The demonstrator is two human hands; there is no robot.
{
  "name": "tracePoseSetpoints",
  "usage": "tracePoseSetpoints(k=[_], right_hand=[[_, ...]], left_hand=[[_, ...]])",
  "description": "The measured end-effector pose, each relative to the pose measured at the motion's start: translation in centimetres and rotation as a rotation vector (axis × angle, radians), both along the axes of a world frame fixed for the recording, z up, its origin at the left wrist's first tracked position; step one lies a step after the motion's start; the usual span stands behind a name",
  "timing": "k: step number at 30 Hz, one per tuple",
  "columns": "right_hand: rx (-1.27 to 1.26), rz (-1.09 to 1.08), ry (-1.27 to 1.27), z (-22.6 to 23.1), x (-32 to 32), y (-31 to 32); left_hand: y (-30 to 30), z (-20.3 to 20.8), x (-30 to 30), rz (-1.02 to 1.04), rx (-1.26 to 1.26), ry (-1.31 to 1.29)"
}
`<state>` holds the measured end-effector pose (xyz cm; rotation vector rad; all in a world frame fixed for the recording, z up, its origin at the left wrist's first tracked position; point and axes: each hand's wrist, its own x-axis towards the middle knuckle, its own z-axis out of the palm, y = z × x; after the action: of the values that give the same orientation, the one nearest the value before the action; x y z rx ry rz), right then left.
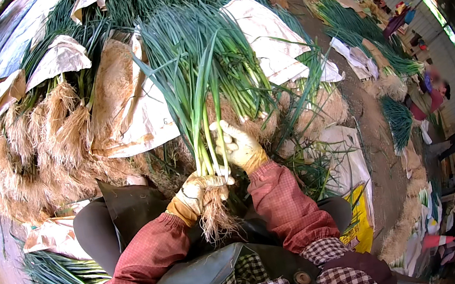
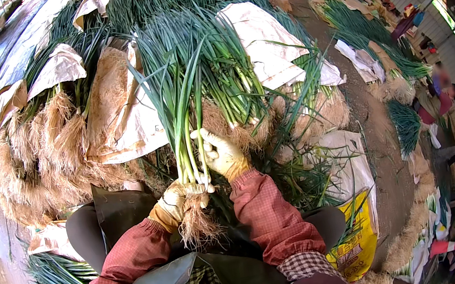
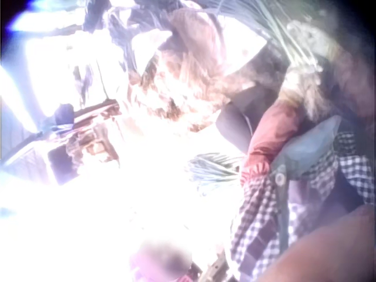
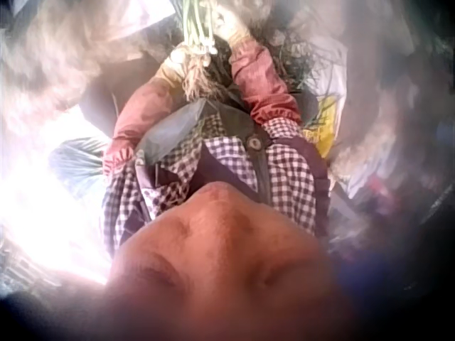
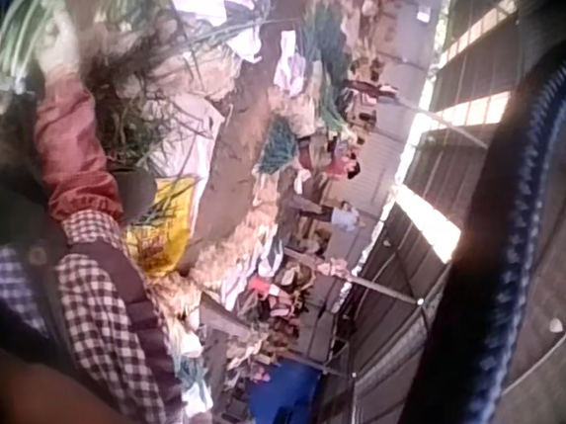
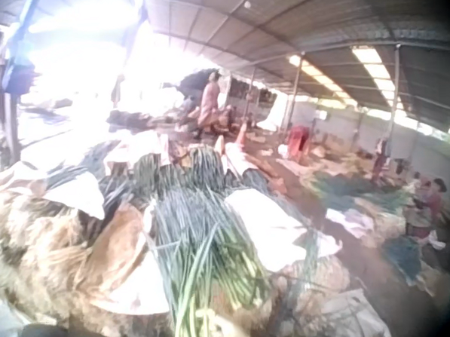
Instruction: The person cleans green onions by hand, peeling away dry outer layers and cleaning the roots before grouping them into a bundle on their lap.
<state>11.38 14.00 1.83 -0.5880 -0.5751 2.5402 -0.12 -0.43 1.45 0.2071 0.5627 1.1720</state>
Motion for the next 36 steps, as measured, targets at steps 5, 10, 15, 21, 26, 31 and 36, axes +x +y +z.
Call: tracePoseSetpoints(k=[5,10,15,21,26,31,36], right_hand=[[-0.073,-0.171,-0.168,-1.9,-1.9,-3.2],[-0.024,0.177,-0.522,-14.2,2.4,-8.5],[0.130,0.127,-0.222,-4.6,3.7,-4.3],[0.507,-0.309,-0.674,-6.6,2.6,-0.5],[1.409,-0.177,-0.966,-2.7,0.5,-0.7],[1.027,0.021,-1.587,-2.4,4.1,9.1],[0.410,-0.308,-0.474,0.6,2.8,2.4]], left_hand=[[-0.2,-0.6,-0.7,0.127,-0.079,-0.024],[1.0,0.9,-0.6,0.161,-0.237,0.116],[0.5,-1.2,-0.1,0.173,-0.257,0.305],[0.7,-0.4,1.7,0.287,-0.009,0.617],[1.1,0.2,0.8,0.072,-0.360,0.296],[1.3,-0.1,0.4,0.000,-0.220,0.246],[1.4,0.3,-1.3,0.311,-0.286,0.244]])
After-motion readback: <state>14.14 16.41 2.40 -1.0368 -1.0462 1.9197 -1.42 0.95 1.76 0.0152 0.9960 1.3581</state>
